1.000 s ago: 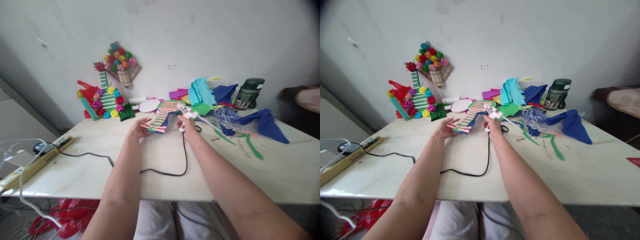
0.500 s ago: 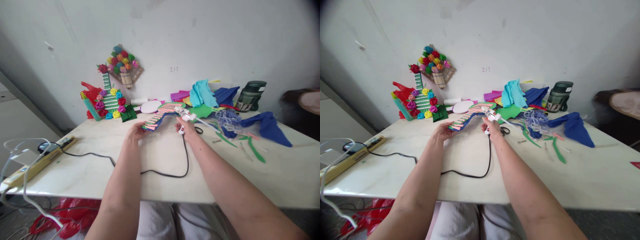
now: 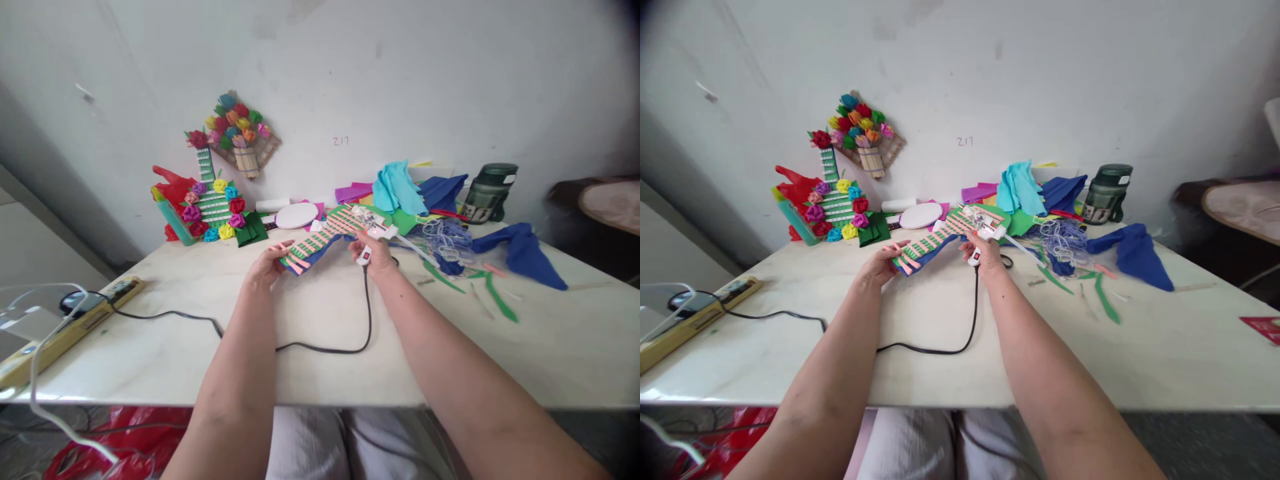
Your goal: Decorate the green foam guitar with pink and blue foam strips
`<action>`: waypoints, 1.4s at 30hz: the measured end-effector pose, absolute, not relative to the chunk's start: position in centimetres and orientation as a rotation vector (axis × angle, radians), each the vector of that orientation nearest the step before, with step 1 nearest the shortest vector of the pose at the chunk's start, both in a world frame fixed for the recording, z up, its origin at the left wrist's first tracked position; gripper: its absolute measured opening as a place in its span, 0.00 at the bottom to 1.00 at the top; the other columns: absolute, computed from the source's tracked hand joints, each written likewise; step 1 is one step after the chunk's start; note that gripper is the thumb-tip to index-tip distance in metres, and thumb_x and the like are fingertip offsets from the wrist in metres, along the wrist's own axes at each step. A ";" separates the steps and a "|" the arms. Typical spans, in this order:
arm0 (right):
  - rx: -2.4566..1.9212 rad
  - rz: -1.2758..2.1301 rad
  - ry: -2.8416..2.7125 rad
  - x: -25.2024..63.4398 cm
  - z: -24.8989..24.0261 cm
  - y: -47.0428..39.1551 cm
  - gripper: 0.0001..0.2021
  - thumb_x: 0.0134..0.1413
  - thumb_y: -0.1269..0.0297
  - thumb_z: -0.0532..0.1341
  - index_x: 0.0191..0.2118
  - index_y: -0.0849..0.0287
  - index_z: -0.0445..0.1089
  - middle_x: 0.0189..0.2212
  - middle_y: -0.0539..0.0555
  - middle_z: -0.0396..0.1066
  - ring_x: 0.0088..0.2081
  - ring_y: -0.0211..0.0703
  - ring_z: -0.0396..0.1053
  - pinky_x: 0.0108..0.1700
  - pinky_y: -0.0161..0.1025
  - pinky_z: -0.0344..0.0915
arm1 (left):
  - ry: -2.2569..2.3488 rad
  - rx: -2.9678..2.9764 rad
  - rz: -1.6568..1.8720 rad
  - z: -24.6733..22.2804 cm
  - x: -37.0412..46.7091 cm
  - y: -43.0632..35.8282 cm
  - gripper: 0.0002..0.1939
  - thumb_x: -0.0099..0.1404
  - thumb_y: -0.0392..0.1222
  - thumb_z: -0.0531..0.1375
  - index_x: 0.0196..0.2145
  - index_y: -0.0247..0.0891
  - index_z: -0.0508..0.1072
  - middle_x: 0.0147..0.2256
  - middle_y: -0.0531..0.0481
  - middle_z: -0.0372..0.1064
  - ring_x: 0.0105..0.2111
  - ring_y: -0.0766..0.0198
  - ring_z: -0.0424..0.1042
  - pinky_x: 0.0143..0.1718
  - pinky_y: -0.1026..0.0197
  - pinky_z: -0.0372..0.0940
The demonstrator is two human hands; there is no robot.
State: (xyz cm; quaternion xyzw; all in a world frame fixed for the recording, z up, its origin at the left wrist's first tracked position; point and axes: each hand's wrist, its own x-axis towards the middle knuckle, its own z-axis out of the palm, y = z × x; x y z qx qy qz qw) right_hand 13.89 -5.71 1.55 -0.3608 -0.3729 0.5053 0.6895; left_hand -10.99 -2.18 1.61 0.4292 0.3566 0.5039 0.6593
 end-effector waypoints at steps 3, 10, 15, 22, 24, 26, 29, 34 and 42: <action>-0.827 1.145 -0.836 13.8 1.4 -5.7 0.15 0.37 0.58 0.64 0.32 0.61 0.66 0.15 0.49 0.69 0.12 0.32 0.60 0.14 0.30 0.56 | 0.899 0.943 1.103 1.7 -10.7 -1.8 0.20 0.48 0.26 0.59 0.41 0.31 0.70 0.31 0.45 0.72 0.27 0.64 0.73 0.30 0.63 0.69; -0.883 1.143 -0.840 14.0 0.8 -5.1 0.16 0.37 0.57 0.65 0.32 0.62 0.67 0.15 0.49 0.69 0.12 0.33 0.61 0.14 0.30 0.57 | 1.162 1.054 1.230 2.0 -10.3 -1.0 0.11 0.47 0.27 0.61 0.30 0.33 0.67 0.22 0.53 0.63 0.23 0.66 0.69 0.24 0.66 0.63; -0.897 1.166 -0.823 13.7 0.4 -5.1 0.16 0.38 0.58 0.66 0.32 0.63 0.67 0.15 0.50 0.70 0.13 0.33 0.63 0.15 0.29 0.60 | 1.480 1.179 1.441 2.0 -11.0 -0.8 0.23 0.39 0.25 0.64 0.36 0.36 0.69 0.44 0.43 0.68 0.48 0.55 0.66 0.41 0.64 0.63; -0.899 1.164 -0.846 13.5 0.2 -5.1 0.18 0.38 0.57 0.67 0.34 0.64 0.67 0.14 0.49 0.69 0.11 0.33 0.61 0.13 0.30 0.60 | 1.322 1.879 0.932 3.9 -12.0 -2.5 0.23 0.41 0.27 0.57 0.37 0.41 0.75 0.55 0.50 0.62 0.61 0.54 0.49 0.57 0.56 0.51; -0.904 1.139 -0.851 13.6 0.3 -5.1 0.18 0.38 0.57 0.67 0.34 0.64 0.68 0.15 0.49 0.69 0.11 0.33 0.60 0.12 0.30 0.58 | 1.321 1.986 0.753 4.3 -12.0 -3.2 0.23 0.42 0.29 0.57 0.38 0.40 0.76 0.56 0.49 0.61 0.62 0.55 0.45 0.58 0.56 0.50; -0.920 1.117 -0.856 13.7 0.3 -5.0 0.18 0.38 0.57 0.66 0.34 0.64 0.68 0.14 0.49 0.69 0.10 0.32 0.58 0.11 0.30 0.56 | 1.360 2.008 0.650 4.3 -12.0 -3.6 0.23 0.43 0.31 0.56 0.39 0.40 0.76 0.55 0.48 0.62 0.61 0.53 0.49 0.56 0.57 0.52; -0.964 1.098 -0.874 13.7 0.4 -5.1 0.18 0.38 0.56 0.66 0.33 0.64 0.68 0.13 0.49 0.68 0.09 0.31 0.56 0.10 0.29 0.53 | 1.430 2.006 0.645 4.1 -11.8 -3.4 0.25 0.43 0.31 0.55 0.40 0.37 0.76 0.55 0.45 0.61 0.56 0.53 0.59 0.53 0.58 0.57; -0.949 1.125 -0.887 12.8 0.6 -5.3 0.20 0.41 0.50 0.64 0.35 0.63 0.68 0.14 0.49 0.69 0.12 0.32 0.61 0.13 0.29 0.57 | 1.479 2.119 0.929 4.3 -10.6 -3.0 0.22 0.47 0.34 0.57 0.41 0.37 0.75 0.52 0.47 0.66 0.52 0.54 0.64 0.53 0.58 0.57; -0.933 1.081 -0.872 11.1 1.2 -5.7 0.22 0.43 0.46 0.62 0.37 0.61 0.70 0.25 0.52 0.73 0.23 0.35 0.69 0.23 0.30 0.65 | 1.406 2.105 1.111 4.2 -5.8 -3.7 0.10 0.51 0.39 0.59 0.32 0.36 0.77 0.33 0.47 0.73 0.32 0.62 0.71 0.34 0.61 0.67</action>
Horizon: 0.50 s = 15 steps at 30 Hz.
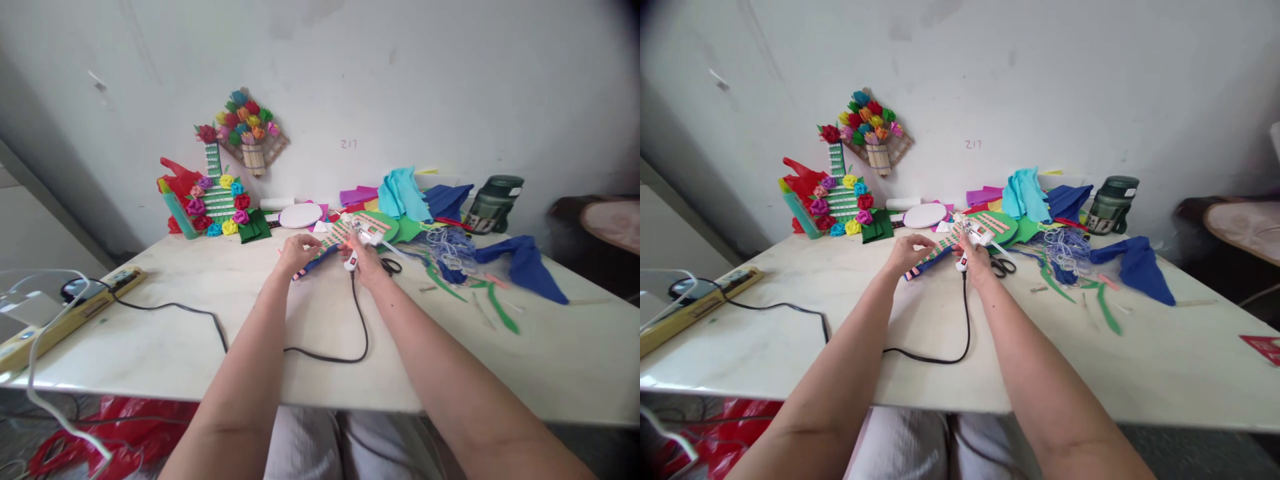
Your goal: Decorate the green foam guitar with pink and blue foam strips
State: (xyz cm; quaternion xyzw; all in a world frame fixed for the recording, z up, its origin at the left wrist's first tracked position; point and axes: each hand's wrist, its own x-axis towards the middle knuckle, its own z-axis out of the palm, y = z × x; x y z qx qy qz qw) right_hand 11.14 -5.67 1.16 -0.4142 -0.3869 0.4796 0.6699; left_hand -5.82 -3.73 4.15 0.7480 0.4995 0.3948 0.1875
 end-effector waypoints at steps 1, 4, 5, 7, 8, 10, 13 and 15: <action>-0.932 1.076 -0.874 11.3 1.1 -5.6 0.22 0.42 0.46 0.62 0.37 0.61 0.70 0.25 0.52 0.72 0.23 0.35 0.69 0.23 0.30 0.65 | 1.389 2.087 1.156 3.8 -5.6 -3.5 0.10 0.51 0.37 0.59 0.32 0.36 0.77 0.32 0.48 0.73 0.32 0.63 0.71 0.34 0.63 0.67; -0.965 1.065 -0.867 11.9 1.1 -5.4 0.22 0.41 0.47 0.63 0.37 0.62 0.69 0.23 0.51 0.72 0.19 0.35 0.67 0.21 0.32 0.64 | 1.431 1.896 1.240 2.9 -5.7 -2.3 0.13 0.49 0.37 0.61 0.35 0.35 0.75 0.27 0.50 0.72 0.27 0.65 0.70 0.28 0.64 0.66; -0.992 1.049 -0.862 12.1 1.1 -5.4 0.22 0.41 0.48 0.64 0.37 0.62 0.69 0.21 0.51 0.72 0.17 0.35 0.66 0.19 0.32 0.63 | 1.430 1.839 1.278 2.6 -6.0 -1.9 0.13 0.48 0.37 0.62 0.34 0.35 0.75 0.26 0.50 0.71 0.27 0.65 0.70 0.28 0.64 0.66; -1.046 0.992 -0.876 12.6 1.1 -5.3 0.22 0.41 0.48 0.64 0.36 0.62 0.68 0.19 0.51 0.71 0.14 0.33 0.62 0.16 0.32 0.60 | 1.401 1.745 1.337 2.3 -6.6 -1.4 0.13 0.45 0.37 0.63 0.32 0.34 0.74 0.26 0.50 0.71 0.26 0.65 0.70 0.28 0.64 0.65; -1.067 0.957 -0.899 12.8 1.1 -5.3 0.21 0.41 0.49 0.64 0.36 0.62 0.68 0.18 0.50 0.70 0.12 0.33 0.60 0.15 0.31 0.58 | 1.390 1.695 1.332 2.2 -6.9 -1.3 0.13 0.45 0.38 0.63 0.32 0.34 0.74 0.25 0.50 0.71 0.25 0.65 0.71 0.27 0.64 0.65; -1.088 0.888 -0.960 13.1 1.0 -5.2 0.20 0.41 0.48 0.63 0.33 0.62 0.69 0.16 0.49 0.69 0.11 0.31 0.57 0.14 0.30 0.55 | 1.392 1.632 1.305 2.3 -7.3 -1.4 0.15 0.45 0.39 0.64 0.33 0.34 0.73 0.22 0.51 0.70 0.23 0.64 0.70 0.24 0.64 0.63; -1.110 0.805 -0.982 13.2 1.0 -4.9 0.21 0.40 0.47 0.62 0.33 0.62 0.69 0.16 0.48 0.68 0.11 0.30 0.57 0.14 0.30 0.54 | 1.435 1.622 1.252 3.0 -6.8 -2.2 0.17 0.46 0.42 0.64 0.36 0.35 0.72 0.18 0.53 0.67 0.19 0.64 0.68 0.21 0.64 0.61; -1.112 0.795 -0.941 13.1 1.0 -4.8 0.23 0.41 0.44 0.61 0.34 0.62 0.70 0.18 0.50 0.70 0.14 0.32 0.60 0.15 0.30 0.55 | 1.371 1.684 1.227 3.7 -5.9 -3.0 0.16 0.48 0.45 0.64 0.34 0.34 0.73 0.18 0.52 0.67 0.19 0.65 0.68 0.22 0.63 0.62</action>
